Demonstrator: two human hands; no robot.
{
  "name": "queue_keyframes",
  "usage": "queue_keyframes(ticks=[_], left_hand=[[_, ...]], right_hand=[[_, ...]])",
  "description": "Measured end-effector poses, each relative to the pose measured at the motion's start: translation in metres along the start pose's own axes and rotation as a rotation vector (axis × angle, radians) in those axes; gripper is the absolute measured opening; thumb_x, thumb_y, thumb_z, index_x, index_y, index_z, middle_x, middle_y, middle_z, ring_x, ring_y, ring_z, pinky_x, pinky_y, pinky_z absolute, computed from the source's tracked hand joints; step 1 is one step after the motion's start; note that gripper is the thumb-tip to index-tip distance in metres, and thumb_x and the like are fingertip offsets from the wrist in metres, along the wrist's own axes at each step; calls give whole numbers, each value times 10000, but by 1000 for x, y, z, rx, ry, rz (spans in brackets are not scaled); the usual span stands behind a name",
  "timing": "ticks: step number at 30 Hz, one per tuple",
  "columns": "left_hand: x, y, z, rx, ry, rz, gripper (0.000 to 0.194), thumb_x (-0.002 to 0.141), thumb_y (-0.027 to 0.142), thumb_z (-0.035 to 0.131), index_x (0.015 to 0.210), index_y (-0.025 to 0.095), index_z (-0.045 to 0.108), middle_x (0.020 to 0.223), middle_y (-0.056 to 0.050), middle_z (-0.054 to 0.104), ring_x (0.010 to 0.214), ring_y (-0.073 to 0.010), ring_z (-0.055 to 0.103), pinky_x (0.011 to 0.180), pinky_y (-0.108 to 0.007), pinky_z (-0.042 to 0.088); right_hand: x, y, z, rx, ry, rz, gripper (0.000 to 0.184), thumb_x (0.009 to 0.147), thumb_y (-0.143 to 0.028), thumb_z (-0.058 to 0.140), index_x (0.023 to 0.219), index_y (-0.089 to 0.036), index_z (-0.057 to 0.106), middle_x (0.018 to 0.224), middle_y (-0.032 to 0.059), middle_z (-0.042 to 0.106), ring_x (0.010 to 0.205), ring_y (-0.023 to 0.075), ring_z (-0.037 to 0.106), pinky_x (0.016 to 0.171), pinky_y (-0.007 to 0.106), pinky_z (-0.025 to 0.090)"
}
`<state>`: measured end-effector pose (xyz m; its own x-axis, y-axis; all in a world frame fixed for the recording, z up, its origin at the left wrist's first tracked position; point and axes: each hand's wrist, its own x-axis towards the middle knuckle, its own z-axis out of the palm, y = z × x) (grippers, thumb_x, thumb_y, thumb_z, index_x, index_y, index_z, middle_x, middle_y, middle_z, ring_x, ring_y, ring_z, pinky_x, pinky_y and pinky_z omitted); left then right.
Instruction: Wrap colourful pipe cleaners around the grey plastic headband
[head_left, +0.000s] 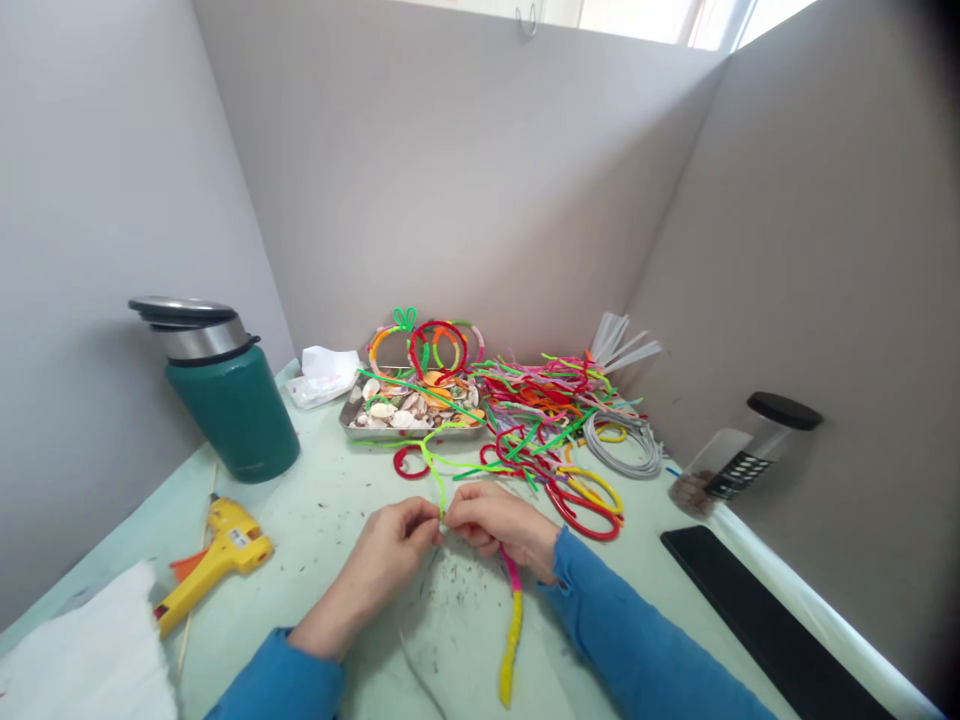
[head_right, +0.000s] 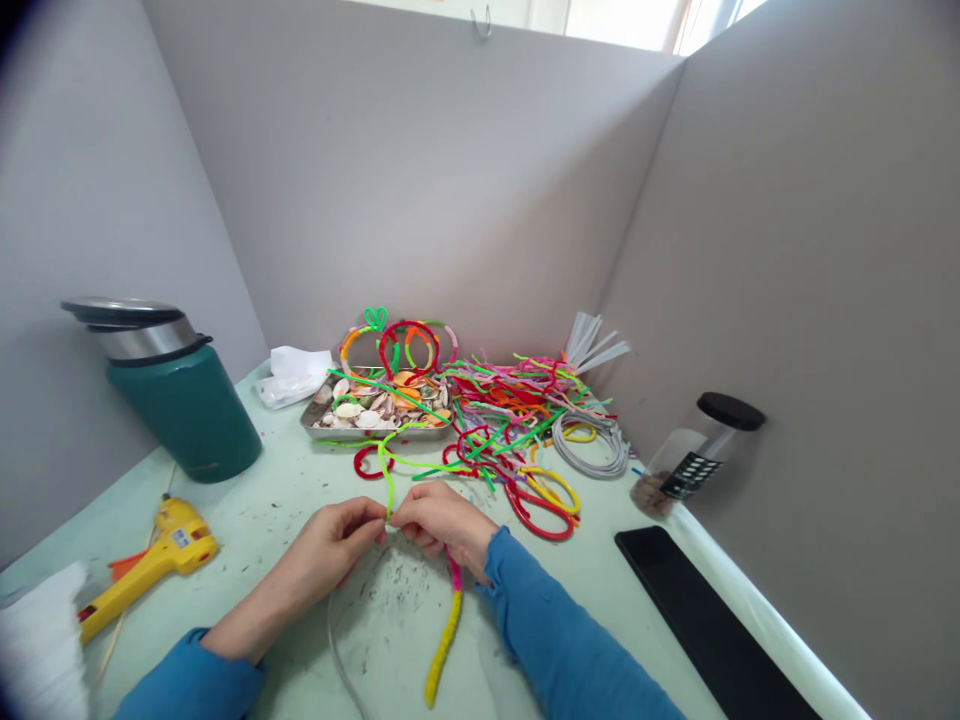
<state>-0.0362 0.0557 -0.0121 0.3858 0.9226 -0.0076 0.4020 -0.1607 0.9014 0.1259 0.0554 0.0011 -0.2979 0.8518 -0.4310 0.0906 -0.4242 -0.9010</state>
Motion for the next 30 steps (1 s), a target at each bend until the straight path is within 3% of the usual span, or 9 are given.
queue_keyframes(ticks=[3,9,20,24,30], left_hand=[[2,-6,1,17,35,31,172,723,291,533,752,142,613,628,-2,608,583,-138,519,537,-224,376],[5,-10,1,12,31,15,188,741,284,501,727,143,624,664,-18,648,621,-151,559,577,-237,397],[3,-7,3,116,128,-21,208,698,335,552,702,151,647,628,-14,650,602,-159,551,551,-233,379],[1,0,2,131,123,-43,191,693,306,538,671,153,650,618,-10,647,608,-162,554,571,-238,382],[0,3,1,183,119,-39,186,688,276,515,626,166,651,570,7,622,577,-156,532,560,-238,362]], right_hand=[[1,2,-1,9,10,-7,117,651,-186,569,668,-181,454,455,-87,399,341,24,256,328,161,117],[-1,3,-6,41,-80,-69,152,652,-204,605,749,-165,495,615,-26,547,419,40,400,334,148,225],[-2,4,-4,-5,-98,-112,121,675,-184,573,768,-164,498,615,-19,557,434,53,411,359,158,249],[0,3,0,-179,23,-289,84,712,-221,579,741,-154,538,595,-28,523,510,77,450,456,191,327],[6,3,4,-160,100,-515,98,711,-229,616,717,-145,568,668,-21,527,613,98,457,583,218,359]])
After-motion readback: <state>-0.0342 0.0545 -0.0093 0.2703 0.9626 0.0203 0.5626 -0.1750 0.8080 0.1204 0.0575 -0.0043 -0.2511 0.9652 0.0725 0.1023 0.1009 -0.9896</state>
